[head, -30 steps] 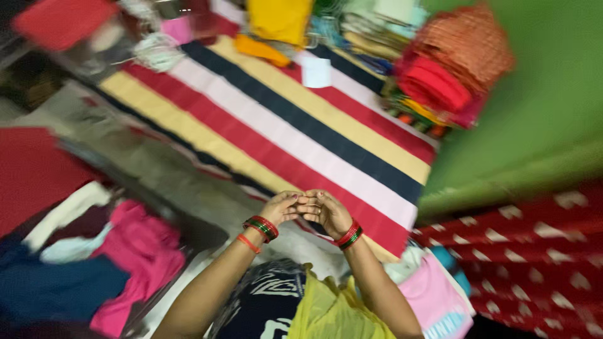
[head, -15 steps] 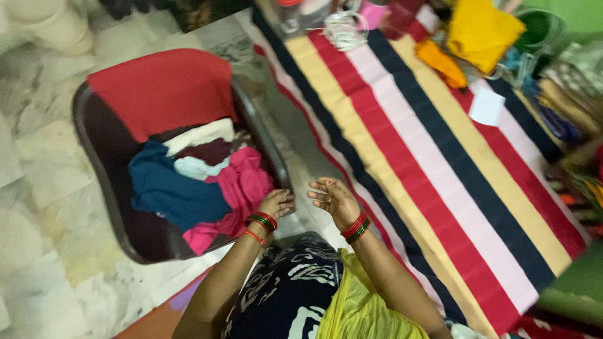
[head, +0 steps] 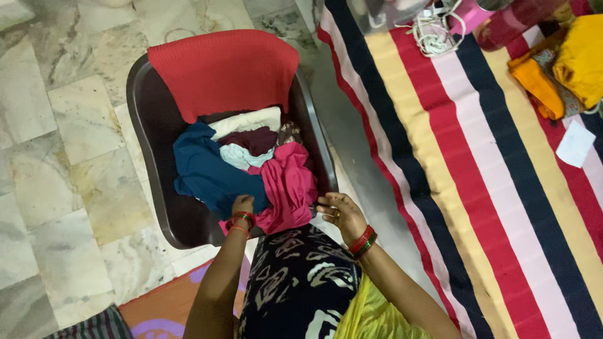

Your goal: The person folds a white long-sleeved shirt, a pink t-shirt, and a light blue t-shirt on a striped table. Each garment is laid flat, sleeves and sides are folded in, and the item is folded into a compact rectangle before being placed aside.

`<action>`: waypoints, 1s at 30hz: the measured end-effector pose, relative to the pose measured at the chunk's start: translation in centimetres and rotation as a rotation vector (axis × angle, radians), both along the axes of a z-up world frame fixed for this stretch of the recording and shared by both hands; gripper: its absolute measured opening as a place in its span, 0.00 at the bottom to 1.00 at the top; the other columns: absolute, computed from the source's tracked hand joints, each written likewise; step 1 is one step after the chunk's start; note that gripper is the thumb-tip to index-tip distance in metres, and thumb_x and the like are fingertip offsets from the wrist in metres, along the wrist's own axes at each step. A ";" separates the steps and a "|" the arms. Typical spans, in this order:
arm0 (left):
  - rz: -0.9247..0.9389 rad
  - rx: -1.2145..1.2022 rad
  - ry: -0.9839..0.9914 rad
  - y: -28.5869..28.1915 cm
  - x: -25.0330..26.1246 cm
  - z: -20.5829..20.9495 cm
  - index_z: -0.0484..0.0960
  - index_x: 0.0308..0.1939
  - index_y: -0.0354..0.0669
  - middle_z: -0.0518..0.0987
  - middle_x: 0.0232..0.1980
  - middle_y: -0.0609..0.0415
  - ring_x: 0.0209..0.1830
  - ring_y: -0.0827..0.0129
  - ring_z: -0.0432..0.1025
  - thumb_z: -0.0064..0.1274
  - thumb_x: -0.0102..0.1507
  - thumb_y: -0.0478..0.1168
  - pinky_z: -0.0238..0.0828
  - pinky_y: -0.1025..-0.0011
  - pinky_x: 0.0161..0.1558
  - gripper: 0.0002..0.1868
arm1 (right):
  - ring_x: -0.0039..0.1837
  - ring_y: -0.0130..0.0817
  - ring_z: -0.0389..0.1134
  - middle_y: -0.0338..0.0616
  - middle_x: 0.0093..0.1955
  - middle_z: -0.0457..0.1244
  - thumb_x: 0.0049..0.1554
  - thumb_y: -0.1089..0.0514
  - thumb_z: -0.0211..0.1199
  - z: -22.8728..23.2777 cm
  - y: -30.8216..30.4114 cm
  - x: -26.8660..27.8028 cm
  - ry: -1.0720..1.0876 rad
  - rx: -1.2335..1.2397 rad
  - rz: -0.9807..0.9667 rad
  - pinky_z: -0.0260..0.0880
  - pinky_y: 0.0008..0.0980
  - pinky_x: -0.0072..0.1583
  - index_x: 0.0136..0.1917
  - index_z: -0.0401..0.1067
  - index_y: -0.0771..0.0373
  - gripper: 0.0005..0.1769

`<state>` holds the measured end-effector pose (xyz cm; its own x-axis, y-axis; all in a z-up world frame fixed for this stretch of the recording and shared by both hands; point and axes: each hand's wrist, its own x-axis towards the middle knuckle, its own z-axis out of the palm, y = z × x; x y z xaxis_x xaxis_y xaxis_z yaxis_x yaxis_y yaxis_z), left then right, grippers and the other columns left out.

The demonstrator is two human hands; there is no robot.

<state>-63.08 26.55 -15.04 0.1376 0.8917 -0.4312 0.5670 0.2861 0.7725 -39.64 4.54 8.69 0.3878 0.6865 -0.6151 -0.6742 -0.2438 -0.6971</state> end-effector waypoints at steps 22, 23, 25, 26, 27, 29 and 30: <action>-0.102 -0.280 -0.006 18.2 5.4 -1.5 0.90 0.52 0.39 0.88 0.55 0.38 0.57 0.51 0.81 0.59 0.58 0.43 0.77 0.61 0.58 0.21 | 0.50 0.34 0.73 0.46 0.52 0.72 0.63 0.52 0.54 -6.1 -3.2 -1.0 0.039 -0.351 -0.011 0.70 0.33 0.52 0.58 0.71 0.61 0.15; -0.213 -0.226 0.114 18.3 5.5 -1.5 0.88 0.54 0.40 0.85 0.57 0.39 0.58 0.51 0.79 0.59 0.59 0.46 0.74 0.61 0.59 0.22 | 0.50 0.33 0.73 0.45 0.52 0.72 0.63 0.51 0.55 -6.1 -3.1 -1.0 0.026 -0.362 -0.008 0.71 0.33 0.52 0.58 0.72 0.61 0.15; -0.431 -0.111 0.356 18.4 5.2 -1.2 0.84 0.57 0.41 0.80 0.61 0.41 0.61 0.51 0.74 0.60 0.62 0.52 0.69 0.59 0.61 0.25 | 0.49 0.32 0.73 0.45 0.52 0.72 0.63 0.50 0.55 -6.0 -2.9 -0.8 0.013 -0.376 0.001 0.72 0.32 0.52 0.58 0.72 0.61 0.16; -0.372 -0.123 0.273 18.3 4.9 -0.7 0.83 0.57 0.41 0.80 0.62 0.42 0.62 0.52 0.73 0.59 0.62 0.52 0.67 0.59 0.62 0.25 | 0.49 0.32 0.73 0.45 0.52 0.72 0.63 0.50 0.55 -6.0 -2.8 -0.6 0.013 -0.379 0.005 0.72 0.32 0.52 0.58 0.72 0.62 0.16; -0.362 -0.108 0.263 18.3 4.8 -0.2 0.82 0.57 0.41 0.80 0.61 0.42 0.61 0.52 0.74 0.60 0.61 0.52 0.68 0.59 0.62 0.25 | 0.49 0.32 0.74 0.45 0.52 0.72 0.63 0.50 0.55 -6.0 -2.7 -0.5 0.011 -0.381 0.011 0.72 0.31 0.52 0.58 0.72 0.62 0.17; -0.351 -0.035 0.314 18.0 4.8 0.5 0.81 0.57 0.40 0.80 0.60 0.42 0.59 0.52 0.75 0.60 0.60 0.52 0.70 0.59 0.61 0.27 | 0.49 0.31 0.73 0.45 0.52 0.72 0.63 0.50 0.55 -5.9 -2.6 -0.5 0.001 -0.382 0.015 0.72 0.32 0.51 0.57 0.72 0.63 0.17; -0.352 0.004 0.349 17.9 4.9 0.6 0.81 0.58 0.40 0.81 0.59 0.42 0.58 0.52 0.76 0.60 0.60 0.52 0.71 0.58 0.60 0.27 | 0.48 0.31 0.72 0.45 0.51 0.72 0.63 0.50 0.56 -6.0 -2.5 -0.5 -0.003 -0.382 0.017 0.72 0.32 0.51 0.57 0.73 0.63 0.17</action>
